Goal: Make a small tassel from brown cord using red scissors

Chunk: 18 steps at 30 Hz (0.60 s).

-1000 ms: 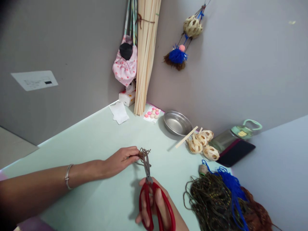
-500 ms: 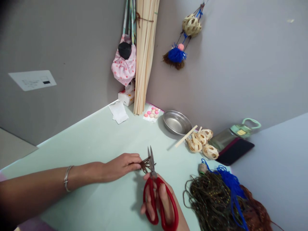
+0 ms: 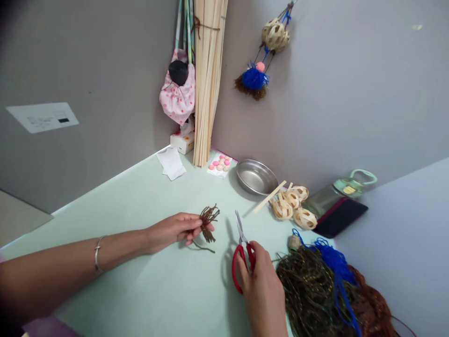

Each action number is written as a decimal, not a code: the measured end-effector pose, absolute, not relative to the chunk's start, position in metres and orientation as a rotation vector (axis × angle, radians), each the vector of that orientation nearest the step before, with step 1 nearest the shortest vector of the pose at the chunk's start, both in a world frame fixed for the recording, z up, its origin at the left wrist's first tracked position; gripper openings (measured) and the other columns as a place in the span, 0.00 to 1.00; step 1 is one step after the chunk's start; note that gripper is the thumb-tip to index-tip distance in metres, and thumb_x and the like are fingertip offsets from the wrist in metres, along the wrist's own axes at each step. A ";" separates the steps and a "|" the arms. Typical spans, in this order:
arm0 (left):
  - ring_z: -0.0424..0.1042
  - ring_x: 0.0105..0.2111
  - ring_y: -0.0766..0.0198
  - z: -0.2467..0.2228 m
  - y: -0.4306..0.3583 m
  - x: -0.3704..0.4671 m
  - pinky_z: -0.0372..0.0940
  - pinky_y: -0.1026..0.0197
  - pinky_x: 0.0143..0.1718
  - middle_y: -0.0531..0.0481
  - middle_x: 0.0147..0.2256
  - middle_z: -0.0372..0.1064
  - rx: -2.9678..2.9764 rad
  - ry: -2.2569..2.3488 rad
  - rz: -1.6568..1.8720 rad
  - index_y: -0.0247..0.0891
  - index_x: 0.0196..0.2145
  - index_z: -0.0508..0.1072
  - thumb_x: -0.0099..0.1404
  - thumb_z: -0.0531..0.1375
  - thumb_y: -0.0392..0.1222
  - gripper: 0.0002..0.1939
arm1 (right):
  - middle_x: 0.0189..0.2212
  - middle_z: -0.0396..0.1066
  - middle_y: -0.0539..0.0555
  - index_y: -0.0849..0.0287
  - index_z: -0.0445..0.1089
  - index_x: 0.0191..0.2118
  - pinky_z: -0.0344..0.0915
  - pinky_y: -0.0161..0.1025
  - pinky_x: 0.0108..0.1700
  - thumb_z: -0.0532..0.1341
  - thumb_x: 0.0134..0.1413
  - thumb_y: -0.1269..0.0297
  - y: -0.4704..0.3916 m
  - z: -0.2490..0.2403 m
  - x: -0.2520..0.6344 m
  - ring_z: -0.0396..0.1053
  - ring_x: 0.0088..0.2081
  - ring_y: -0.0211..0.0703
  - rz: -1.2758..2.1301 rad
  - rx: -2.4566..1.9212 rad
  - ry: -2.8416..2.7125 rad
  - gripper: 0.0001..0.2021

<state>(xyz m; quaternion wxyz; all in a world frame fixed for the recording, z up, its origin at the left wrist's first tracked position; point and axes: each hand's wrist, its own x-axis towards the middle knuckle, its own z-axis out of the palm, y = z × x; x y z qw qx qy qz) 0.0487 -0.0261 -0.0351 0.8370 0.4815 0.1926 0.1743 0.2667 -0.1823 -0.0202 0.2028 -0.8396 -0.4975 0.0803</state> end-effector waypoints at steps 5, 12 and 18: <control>0.54 0.25 0.73 -0.034 -0.027 0.049 0.56 0.66 0.28 0.53 0.29 0.58 0.915 0.364 0.374 0.34 0.46 0.77 0.66 0.59 0.50 0.18 | 0.48 0.68 0.62 0.55 0.71 0.47 0.65 0.55 0.51 0.58 0.58 0.50 -0.178 -0.023 0.264 0.66 0.51 0.59 0.113 -2.124 -1.502 0.17; 0.59 0.22 0.73 -0.032 -0.039 0.053 0.56 0.66 0.26 0.52 0.28 0.67 1.115 0.375 0.330 0.33 0.41 0.72 0.66 0.59 0.50 0.17 | 0.38 0.72 0.56 0.56 0.59 0.57 0.70 0.40 0.34 0.62 0.59 0.55 -0.160 -0.015 0.205 0.72 0.33 0.42 1.097 -1.505 -1.088 0.24; 0.63 0.24 0.70 -0.037 -0.041 0.053 0.57 0.65 0.27 0.55 0.25 0.67 1.360 0.459 0.408 0.35 0.38 0.69 0.64 0.59 0.47 0.11 | 0.23 0.67 0.49 0.60 0.68 0.39 0.62 0.34 0.26 0.58 0.62 0.55 -0.147 -0.009 0.214 0.63 0.23 0.36 0.858 -1.639 -1.123 0.12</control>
